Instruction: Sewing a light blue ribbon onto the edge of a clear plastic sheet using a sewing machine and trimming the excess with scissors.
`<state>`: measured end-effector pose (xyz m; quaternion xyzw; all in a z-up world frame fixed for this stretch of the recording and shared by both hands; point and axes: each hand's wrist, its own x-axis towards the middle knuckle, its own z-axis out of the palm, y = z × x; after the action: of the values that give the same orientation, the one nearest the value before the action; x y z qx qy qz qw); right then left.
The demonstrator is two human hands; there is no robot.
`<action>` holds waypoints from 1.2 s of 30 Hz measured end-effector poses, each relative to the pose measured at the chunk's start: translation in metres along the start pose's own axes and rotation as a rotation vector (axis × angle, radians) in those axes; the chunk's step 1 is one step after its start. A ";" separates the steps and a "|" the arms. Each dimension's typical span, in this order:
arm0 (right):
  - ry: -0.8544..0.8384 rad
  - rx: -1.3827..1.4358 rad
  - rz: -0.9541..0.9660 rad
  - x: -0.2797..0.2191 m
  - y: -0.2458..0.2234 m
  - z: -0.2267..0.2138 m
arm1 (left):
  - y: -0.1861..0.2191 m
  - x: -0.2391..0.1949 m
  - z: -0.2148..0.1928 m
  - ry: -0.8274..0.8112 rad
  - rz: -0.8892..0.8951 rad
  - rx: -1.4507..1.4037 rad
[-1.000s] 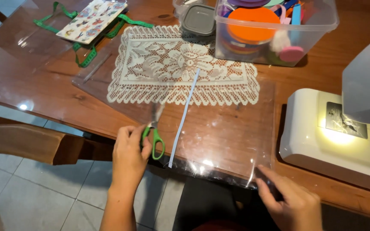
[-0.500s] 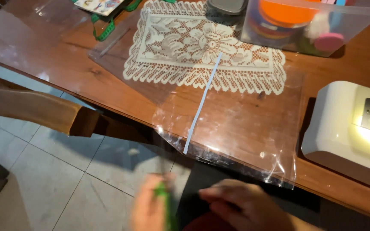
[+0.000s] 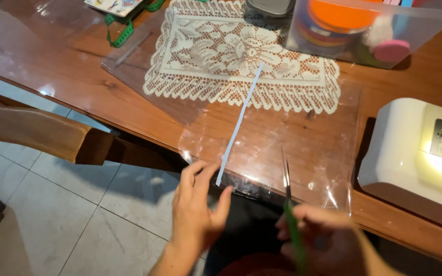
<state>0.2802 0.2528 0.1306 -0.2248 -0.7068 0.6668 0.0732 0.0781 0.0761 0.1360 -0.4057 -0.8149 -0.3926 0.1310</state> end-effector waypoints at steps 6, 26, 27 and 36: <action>-0.212 -0.279 -0.069 0.056 -0.073 -0.024 | -0.019 -0.008 0.013 -0.124 -0.281 -0.066; -0.713 -0.858 0.647 0.093 -0.134 0.012 | -0.024 -0.005 0.005 -0.275 -1.202 -0.980; -0.671 -0.905 0.682 0.093 -0.138 0.017 | -0.024 -0.006 0.005 -0.277 -1.179 -0.987; -0.641 -0.946 0.577 0.108 -0.123 0.031 | -0.031 -0.017 0.014 -0.302 -1.123 -1.118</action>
<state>0.1445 0.2679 0.2260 -0.2034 -0.8225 0.3099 -0.4313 0.0672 0.0660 0.1009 0.0101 -0.5893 -0.6904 -0.4196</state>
